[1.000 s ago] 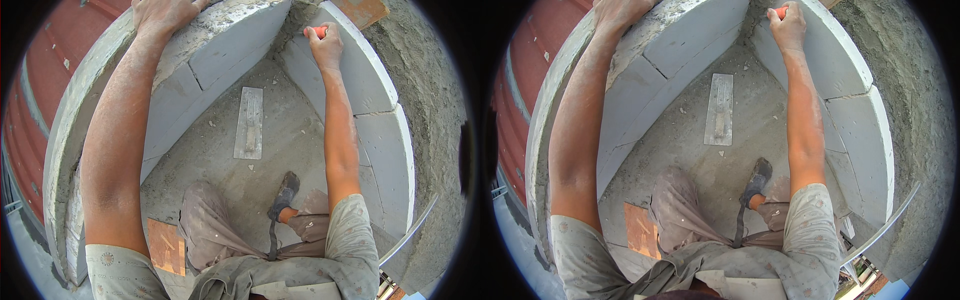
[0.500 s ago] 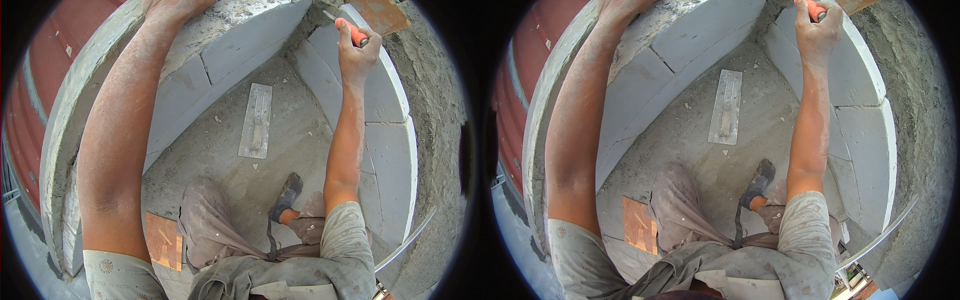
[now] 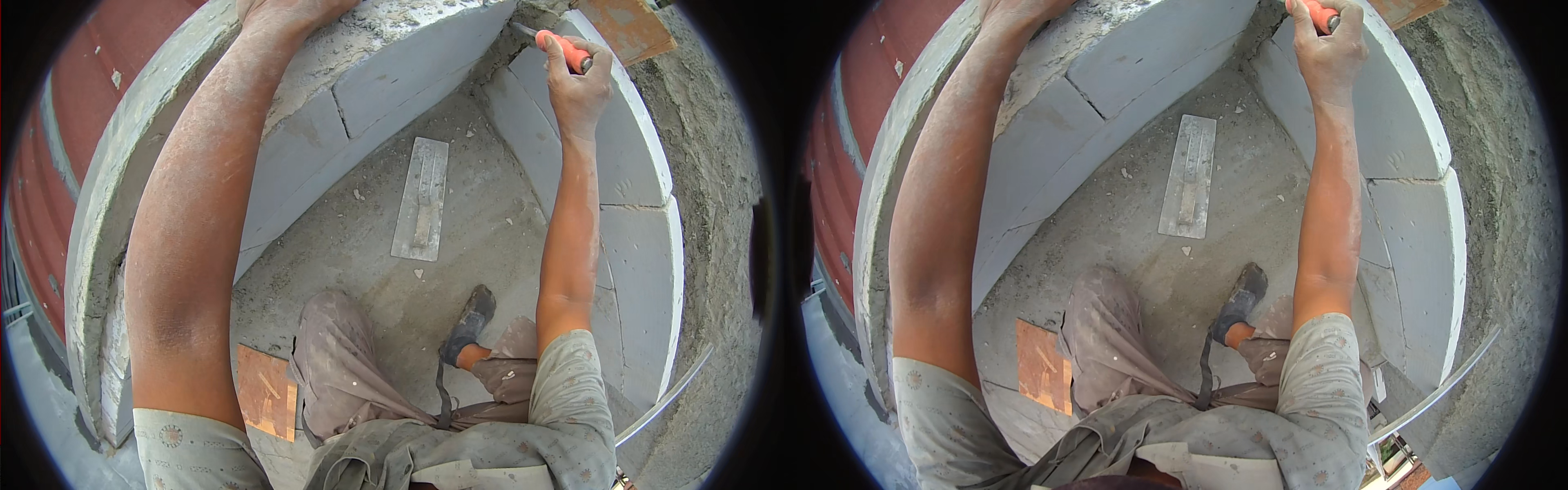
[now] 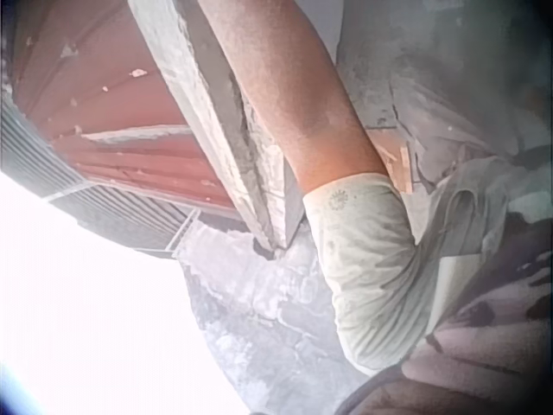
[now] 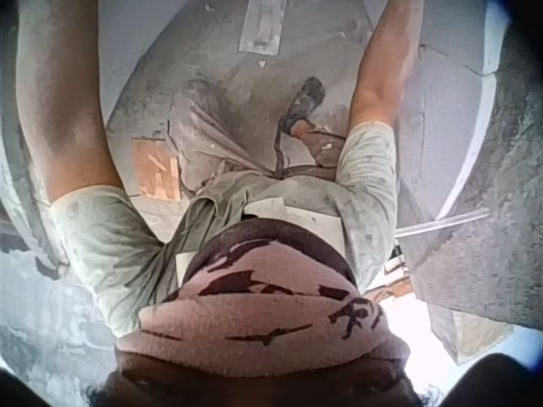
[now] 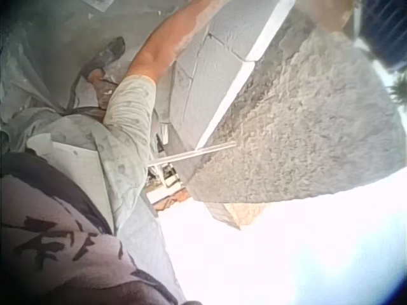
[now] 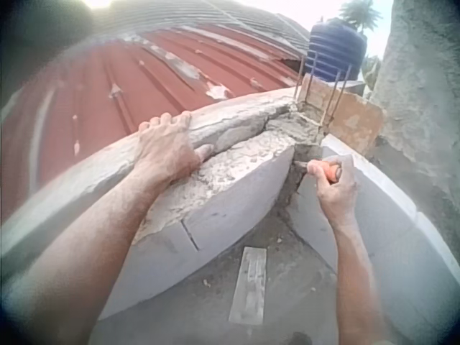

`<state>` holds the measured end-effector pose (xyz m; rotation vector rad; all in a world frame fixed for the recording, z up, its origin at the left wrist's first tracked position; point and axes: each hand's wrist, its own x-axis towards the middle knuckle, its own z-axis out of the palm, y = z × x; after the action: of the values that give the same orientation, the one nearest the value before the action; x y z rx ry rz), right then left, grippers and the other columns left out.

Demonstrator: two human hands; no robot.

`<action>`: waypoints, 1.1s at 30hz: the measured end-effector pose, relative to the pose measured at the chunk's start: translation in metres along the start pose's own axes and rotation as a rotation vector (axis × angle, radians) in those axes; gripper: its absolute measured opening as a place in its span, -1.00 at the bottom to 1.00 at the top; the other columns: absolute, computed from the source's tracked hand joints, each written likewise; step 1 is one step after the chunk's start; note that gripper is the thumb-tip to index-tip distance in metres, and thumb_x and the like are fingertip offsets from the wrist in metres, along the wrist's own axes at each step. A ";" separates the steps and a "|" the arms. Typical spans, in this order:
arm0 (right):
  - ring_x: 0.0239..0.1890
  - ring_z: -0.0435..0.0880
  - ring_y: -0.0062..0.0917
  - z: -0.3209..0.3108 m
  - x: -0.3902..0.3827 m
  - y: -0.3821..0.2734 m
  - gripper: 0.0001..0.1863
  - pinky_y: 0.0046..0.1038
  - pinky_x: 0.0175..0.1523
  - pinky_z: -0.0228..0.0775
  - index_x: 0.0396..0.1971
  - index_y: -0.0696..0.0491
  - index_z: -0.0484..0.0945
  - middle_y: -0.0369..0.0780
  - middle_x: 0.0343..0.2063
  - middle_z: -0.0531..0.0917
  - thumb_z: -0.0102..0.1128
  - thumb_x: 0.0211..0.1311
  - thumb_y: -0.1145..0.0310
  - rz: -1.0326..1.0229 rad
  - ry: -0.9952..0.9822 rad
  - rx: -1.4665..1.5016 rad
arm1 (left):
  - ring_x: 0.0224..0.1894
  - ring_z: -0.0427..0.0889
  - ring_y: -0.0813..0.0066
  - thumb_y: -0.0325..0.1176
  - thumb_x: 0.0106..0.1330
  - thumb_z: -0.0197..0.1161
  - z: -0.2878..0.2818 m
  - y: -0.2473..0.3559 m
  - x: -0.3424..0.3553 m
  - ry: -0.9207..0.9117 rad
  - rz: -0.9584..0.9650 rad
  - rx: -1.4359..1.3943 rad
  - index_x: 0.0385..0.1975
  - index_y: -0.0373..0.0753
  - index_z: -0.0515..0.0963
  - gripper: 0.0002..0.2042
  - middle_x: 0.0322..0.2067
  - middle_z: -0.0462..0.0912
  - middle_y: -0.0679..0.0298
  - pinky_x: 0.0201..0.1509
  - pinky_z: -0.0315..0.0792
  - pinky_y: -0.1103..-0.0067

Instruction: The recorder is smoothing and leveling mortar/concrete on a wall ledge using a trowel, a straight edge, and a scraper.

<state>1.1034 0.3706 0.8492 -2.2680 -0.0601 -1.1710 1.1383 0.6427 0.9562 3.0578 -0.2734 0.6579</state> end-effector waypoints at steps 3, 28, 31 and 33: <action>-0.44 0.67 -0.44 -0.016 0.016 0.016 -0.64 -0.44 -0.29 0.50 -0.30 0.06 0.45 -0.20 -0.46 0.65 0.38 0.07 0.16 -0.141 0.057 -0.245 | 0.10 0.40 0.12 0.08 0.09 0.24 -0.004 0.003 0.007 -0.012 -0.013 -0.040 0.13 -0.28 0.36 -0.31 -0.04 0.50 -0.01 0.15 0.22 0.28; -0.43 0.62 -0.40 -0.006 0.000 0.020 -0.71 -0.40 -0.28 0.46 -0.30 -0.01 0.49 -0.21 -0.46 0.63 0.38 0.07 0.21 -0.114 -0.107 -0.087 | 0.11 0.40 0.13 0.05 0.11 0.23 -0.004 0.008 -0.003 -0.020 -0.008 -0.024 0.13 -0.29 0.36 -0.34 -0.04 0.50 -0.02 0.18 0.20 0.30; -0.43 0.61 -0.39 -0.010 0.000 0.011 -0.72 -0.39 -0.28 0.46 -0.30 -0.01 0.48 -0.21 -0.45 0.63 0.38 0.07 0.23 -0.168 -0.026 -0.043 | 0.11 0.40 0.12 0.06 0.11 0.23 -0.001 0.003 0.002 0.005 -0.008 -0.010 0.13 -0.29 0.36 -0.33 -0.03 0.50 -0.02 0.18 0.20 0.29; -0.41 0.63 -0.38 -0.004 -0.007 0.027 -0.72 -0.39 -0.26 0.48 -0.30 0.00 0.48 -0.23 -0.42 0.64 0.38 0.07 0.25 -0.101 -0.130 -0.096 | 0.10 0.40 0.11 0.06 0.11 0.23 -0.001 0.001 0.007 -0.040 -0.026 0.000 0.14 -0.29 0.35 -0.32 -0.01 0.49 -0.02 0.17 0.21 0.28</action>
<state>1.1035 0.3479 0.8328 -2.4494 -0.1738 -1.0963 1.1437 0.6404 0.9595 3.0719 -0.2329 0.5957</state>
